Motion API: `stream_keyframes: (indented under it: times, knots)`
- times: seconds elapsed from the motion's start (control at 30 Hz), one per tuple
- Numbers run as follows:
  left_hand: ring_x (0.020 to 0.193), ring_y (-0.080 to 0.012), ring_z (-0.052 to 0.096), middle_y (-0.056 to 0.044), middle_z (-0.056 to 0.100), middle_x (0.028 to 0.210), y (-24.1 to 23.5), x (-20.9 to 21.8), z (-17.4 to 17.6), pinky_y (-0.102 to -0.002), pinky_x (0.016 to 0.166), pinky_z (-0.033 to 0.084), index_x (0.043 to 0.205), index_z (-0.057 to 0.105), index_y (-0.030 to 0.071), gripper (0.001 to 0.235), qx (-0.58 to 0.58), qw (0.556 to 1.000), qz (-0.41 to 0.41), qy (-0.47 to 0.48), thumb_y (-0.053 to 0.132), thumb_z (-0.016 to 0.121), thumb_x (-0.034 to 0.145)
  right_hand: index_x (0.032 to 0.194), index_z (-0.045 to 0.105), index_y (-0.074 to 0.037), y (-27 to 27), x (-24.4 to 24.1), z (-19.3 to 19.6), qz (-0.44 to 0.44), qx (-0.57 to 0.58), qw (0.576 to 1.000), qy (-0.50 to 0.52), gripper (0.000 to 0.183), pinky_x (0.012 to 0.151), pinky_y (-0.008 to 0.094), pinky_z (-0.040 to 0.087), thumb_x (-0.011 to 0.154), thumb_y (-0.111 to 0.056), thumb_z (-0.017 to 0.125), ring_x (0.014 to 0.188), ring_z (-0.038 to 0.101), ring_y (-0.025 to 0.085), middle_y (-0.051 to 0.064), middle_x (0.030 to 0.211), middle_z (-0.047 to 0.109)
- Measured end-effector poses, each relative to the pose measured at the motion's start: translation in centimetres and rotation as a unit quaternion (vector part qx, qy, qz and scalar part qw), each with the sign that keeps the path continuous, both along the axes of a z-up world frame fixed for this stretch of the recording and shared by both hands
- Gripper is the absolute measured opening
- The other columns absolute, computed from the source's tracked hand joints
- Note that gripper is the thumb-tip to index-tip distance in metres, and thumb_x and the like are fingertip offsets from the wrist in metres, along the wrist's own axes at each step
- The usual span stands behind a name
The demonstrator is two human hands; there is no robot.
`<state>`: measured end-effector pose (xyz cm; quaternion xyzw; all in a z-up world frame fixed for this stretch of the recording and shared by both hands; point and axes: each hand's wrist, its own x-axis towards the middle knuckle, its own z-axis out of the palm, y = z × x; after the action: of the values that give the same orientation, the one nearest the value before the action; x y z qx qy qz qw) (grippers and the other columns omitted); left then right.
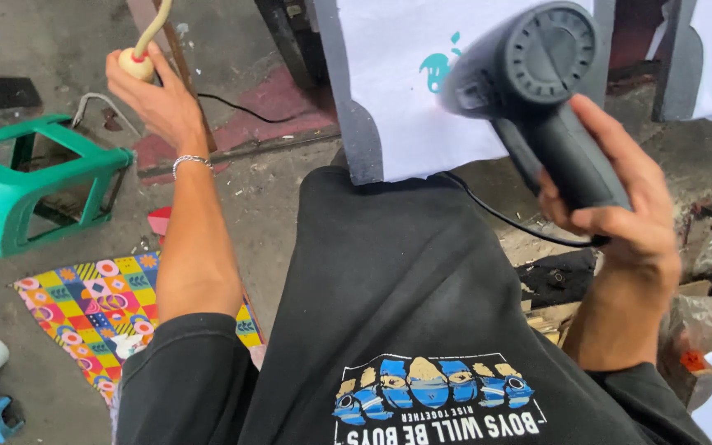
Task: Drying screen-printed designs on shirts using a handheld heat gun.
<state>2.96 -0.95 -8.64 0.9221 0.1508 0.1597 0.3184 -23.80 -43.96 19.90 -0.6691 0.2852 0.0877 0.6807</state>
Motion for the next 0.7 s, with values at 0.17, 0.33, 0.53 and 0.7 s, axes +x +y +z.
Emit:
stream_keyframes:
  times: [0.17,0.33,0.53,0.7]
  knots:
    - [0.103,-0.0298,0.071,-0.009,0.058,0.122,0.5,-0.1,-0.2,-0.043,0.073,0.059,0.129,0.051,0.023,0.035,0.011,0.999,-0.007,-0.032,0.047,0.063,0.105,0.169,0.021,-0.005,1.4,1.3,-2.8,0.009,0.075,0.988,-0.132,0.102,0.059,0.031,0.042,0.072,-0.002,0.051,0.066,0.044,0.026,0.025,0.087,0.044]
    - [0.107,-0.032,0.071,-0.006,0.061,0.124,1.2,0.3,-1.1,-0.048,0.08,0.057,0.129,0.052,0.023,0.036,0.069,0.997,0.003,-0.046,0.047,0.064,0.104,0.165,0.026,-0.001,-0.8,-2.1,-3.1,0.061,0.03,0.993,-0.095,0.104,0.059,0.03,0.054,0.066,-0.01,0.057,0.078,0.061,0.027,0.03,0.119,0.053]
    - [0.115,-0.0292,0.068,-0.001,0.06,0.129,1.1,0.5,-1.6,-0.056,0.098,0.051,0.126,0.055,0.023,0.035,0.147,0.988,0.022,-0.042,0.049,0.062,0.103,0.169,0.024,-0.004,0.0,-2.2,-2.3,0.009,0.048,0.994,-0.096,0.104,0.057,0.03,0.048,0.069,-0.009,0.055,0.073,0.054,0.026,0.027,0.102,0.051]
    - [0.116,-0.0299,0.067,-0.002,0.057,0.131,1.4,0.6,-2.3,-0.058,0.101,0.051,0.128,0.054,0.024,0.033,0.177,0.983,0.016,-0.042,0.045,0.063,0.105,0.162,0.032,-0.002,-0.4,-2.8,-3.4,0.045,0.037,0.995,-0.083,0.102,0.057,0.027,0.054,0.063,-0.012,0.057,0.078,0.063,0.027,0.035,0.14,0.047]
